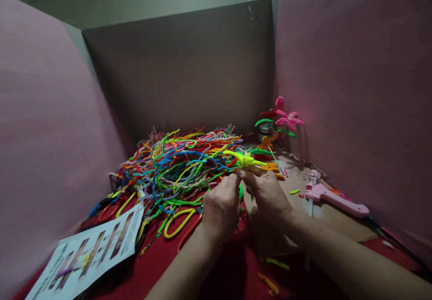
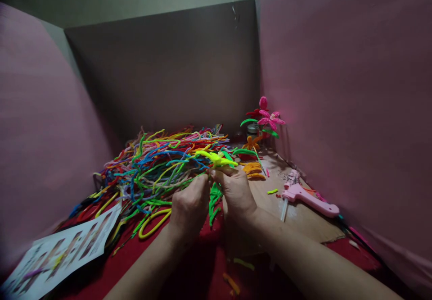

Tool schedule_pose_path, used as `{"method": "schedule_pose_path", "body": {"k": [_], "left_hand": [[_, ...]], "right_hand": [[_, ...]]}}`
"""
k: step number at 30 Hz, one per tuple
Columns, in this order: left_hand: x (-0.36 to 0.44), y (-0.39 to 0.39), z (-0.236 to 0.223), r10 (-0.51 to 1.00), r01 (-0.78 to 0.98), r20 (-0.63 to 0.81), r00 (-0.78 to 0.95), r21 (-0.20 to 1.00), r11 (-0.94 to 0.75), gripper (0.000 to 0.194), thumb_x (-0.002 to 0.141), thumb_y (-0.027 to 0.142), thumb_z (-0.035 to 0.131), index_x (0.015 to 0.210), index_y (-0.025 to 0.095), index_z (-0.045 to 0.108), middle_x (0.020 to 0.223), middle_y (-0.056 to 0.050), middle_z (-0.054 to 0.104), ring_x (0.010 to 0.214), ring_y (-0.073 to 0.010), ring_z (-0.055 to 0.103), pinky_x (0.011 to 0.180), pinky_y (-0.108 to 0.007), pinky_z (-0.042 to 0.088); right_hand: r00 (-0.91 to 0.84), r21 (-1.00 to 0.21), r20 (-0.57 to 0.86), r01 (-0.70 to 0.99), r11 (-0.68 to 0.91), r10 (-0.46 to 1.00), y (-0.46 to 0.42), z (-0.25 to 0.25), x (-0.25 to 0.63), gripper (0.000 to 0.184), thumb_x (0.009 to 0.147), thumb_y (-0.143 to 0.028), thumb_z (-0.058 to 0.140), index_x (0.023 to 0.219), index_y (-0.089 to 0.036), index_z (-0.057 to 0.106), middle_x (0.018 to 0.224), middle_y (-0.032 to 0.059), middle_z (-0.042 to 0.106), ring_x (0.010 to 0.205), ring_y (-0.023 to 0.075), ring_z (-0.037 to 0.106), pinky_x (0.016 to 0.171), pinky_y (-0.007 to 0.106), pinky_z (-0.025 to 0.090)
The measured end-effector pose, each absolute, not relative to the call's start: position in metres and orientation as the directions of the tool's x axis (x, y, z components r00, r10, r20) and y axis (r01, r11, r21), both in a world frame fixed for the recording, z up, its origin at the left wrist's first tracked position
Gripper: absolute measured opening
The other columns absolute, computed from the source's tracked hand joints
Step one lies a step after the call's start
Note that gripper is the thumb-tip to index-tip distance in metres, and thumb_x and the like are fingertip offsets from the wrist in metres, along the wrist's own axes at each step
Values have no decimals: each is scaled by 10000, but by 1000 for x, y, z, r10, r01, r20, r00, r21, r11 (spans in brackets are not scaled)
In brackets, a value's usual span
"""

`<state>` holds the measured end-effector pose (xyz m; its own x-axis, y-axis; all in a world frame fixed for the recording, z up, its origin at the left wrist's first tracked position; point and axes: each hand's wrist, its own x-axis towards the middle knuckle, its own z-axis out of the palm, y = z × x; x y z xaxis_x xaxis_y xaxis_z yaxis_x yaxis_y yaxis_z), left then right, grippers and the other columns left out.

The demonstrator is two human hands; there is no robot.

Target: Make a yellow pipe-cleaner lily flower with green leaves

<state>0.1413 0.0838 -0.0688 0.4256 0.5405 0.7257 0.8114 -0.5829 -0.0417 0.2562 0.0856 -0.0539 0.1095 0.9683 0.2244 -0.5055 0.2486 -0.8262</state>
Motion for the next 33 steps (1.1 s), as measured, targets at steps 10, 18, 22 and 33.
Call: {"method": "schedule_pose_path", "body": {"k": [10,18,22,33], "left_hand": [[135,77,-50,827,400,529,189,728,-557,140,852,226,457,746,172,531,599,36,470,526,-78,432,526,-199,348],[132,76,-45,898,-320,124,423,947,19,151,807,311,542,759,182,479,484,91,389,302,-21,229,306,-150,247],[133,78,-45,841,-420,135,524,900,117,129,816,323,521,827,198,493,495,103,364,304,-18,147,290,-146,245],[138,78,-59,830,359,546,115,756,-547,220,834,285,476,649,183,536,543,41,443,486,-73,401,490,-191,331]], "right_hand": [[-99,-881,345,-378,286,933,90,-58,264,106,653,-258,695,664,-157,667,577,-34,481,515,70,352,505,224,309],[-252,-796,209,-605,15,945,95,-59,266,137,613,-243,725,705,-156,673,529,-58,415,449,32,266,406,163,196],[-249,-755,195,-656,-17,949,92,-58,264,137,582,-232,733,688,-163,682,565,-36,492,494,49,363,444,169,286],[-49,-818,301,-527,231,952,88,-60,257,117,632,-254,722,661,-174,641,597,-37,466,510,70,330,491,222,284]]}}
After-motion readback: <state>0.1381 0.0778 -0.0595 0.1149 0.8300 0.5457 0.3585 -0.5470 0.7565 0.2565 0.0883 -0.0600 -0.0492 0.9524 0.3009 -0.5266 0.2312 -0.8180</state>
